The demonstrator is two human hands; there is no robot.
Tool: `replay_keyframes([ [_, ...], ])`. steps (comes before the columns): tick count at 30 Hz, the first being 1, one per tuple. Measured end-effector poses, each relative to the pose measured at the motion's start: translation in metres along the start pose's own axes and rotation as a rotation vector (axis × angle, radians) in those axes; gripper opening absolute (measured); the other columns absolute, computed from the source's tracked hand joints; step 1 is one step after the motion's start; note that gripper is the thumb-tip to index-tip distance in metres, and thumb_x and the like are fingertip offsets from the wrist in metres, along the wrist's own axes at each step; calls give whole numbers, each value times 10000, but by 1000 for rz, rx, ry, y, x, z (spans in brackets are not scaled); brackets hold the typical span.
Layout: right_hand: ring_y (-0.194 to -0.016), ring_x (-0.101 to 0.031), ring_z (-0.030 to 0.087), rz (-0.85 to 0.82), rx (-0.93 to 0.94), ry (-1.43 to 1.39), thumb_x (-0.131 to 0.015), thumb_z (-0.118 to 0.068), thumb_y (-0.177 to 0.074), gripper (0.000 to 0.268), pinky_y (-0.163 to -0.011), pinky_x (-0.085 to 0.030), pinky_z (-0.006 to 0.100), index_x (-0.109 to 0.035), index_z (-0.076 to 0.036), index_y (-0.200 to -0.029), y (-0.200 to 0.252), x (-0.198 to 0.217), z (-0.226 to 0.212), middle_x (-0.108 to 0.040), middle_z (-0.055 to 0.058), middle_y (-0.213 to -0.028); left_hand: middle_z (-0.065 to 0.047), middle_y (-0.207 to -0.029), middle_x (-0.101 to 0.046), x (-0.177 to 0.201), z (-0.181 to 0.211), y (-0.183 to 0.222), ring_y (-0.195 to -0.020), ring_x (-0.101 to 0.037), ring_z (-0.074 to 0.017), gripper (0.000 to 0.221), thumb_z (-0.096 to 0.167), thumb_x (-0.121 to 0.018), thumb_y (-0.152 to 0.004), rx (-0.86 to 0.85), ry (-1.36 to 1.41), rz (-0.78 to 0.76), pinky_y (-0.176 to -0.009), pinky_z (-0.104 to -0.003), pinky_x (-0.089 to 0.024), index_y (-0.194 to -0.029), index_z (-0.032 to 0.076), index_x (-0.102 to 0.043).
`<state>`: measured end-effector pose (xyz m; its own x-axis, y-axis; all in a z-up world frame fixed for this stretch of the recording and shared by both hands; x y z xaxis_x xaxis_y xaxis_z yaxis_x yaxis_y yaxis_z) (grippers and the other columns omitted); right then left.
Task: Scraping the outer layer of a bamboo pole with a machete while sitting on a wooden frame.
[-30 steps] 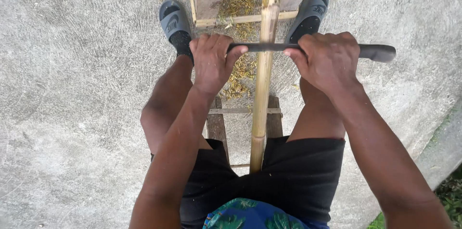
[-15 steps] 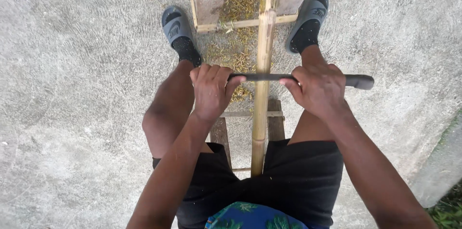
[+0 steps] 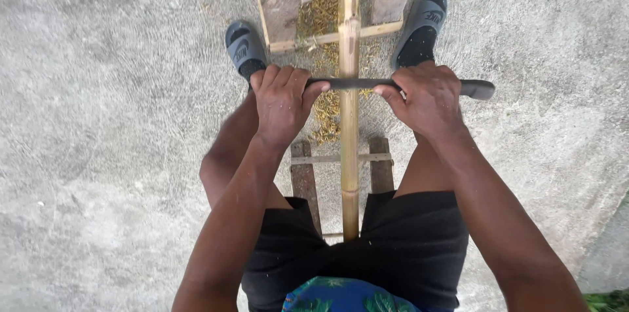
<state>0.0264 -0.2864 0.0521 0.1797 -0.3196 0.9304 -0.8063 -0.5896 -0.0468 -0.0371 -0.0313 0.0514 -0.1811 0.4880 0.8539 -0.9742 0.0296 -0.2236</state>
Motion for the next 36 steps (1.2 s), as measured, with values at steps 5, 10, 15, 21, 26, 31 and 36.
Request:
replay_keyframes([
  [5,-473,-456,141,-1,-18,3,-585,-588,-1065,565,-521,-426,392,-580,-164,-691,-39,-35,38,-481,-29,-555,-14,-733,-600,-23,-35,-45,-705,-482,-208,526,595,-500,-1051,-28,-54,-3,-784,-420,-317,-863,143,-692],
  [10,-434,-418,105,66,-36,-44,-557,-559,-1151,570,-468,-387,367,-573,-188,-719,-15,-45,37,-471,-56,-558,-1,-765,-587,-12,-21,-39,-757,-492,-201,545,624,-481,-1089,-82,-119,18,-820,-396,-326,-884,155,-671],
  [15,-522,-470,140,116,-1,-161,-572,-552,-1100,548,-551,-399,384,-580,-142,-735,27,-16,0,-500,-15,-597,-12,-804,-610,0,8,-1,-807,-506,-200,460,553,-569,-1050,-46,-82,-116,-829,-410,-326,-923,127,-686],
  [21,-448,-462,115,133,-13,-2,-614,-549,-1118,530,-509,-367,350,-649,-165,-754,-43,-28,35,-519,-46,-575,-3,-829,-635,-11,-26,-66,-829,-513,-203,489,594,-565,-1051,-104,-116,47,-844,-421,-343,-952,138,-708],
  [26,-439,-471,135,107,15,62,-609,-547,-1097,556,-532,-383,362,-626,-150,-708,-18,-15,18,-519,-38,-552,-20,-850,-625,-18,-18,-28,-840,-517,-219,463,561,-586,-1035,-19,-84,6,-855,-423,-345,-954,118,-697],
  [31,-467,-501,136,27,0,63,-647,-530,-1098,535,-541,-392,358,-638,-139,-734,-11,-1,12,-528,-30,-561,-30,-854,-618,-12,-8,-20,-864,-529,-235,428,532,-615,-1035,18,-23,-27,-859,-433,-342,-955,119,-693],
  [36,-431,-493,131,-19,29,119,-686,-557,-1112,523,-494,-400,369,-669,-168,-763,-58,-1,29,-527,-36,-554,-21,-748,-613,-40,-48,-51,-732,-494,-224,452,578,-590,-999,29,18,-9,-781,-422,-316,-854,163,-696],
])
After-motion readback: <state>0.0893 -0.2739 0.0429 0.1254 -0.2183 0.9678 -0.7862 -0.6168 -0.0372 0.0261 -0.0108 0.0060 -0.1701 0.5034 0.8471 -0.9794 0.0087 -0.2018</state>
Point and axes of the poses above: each hand's wrist, its own y-axis away from the middle knuckle, its own x-axis out of the back of the hand, z = x × y, the point moved 3 cm from there along -y, towards the middle knuckle
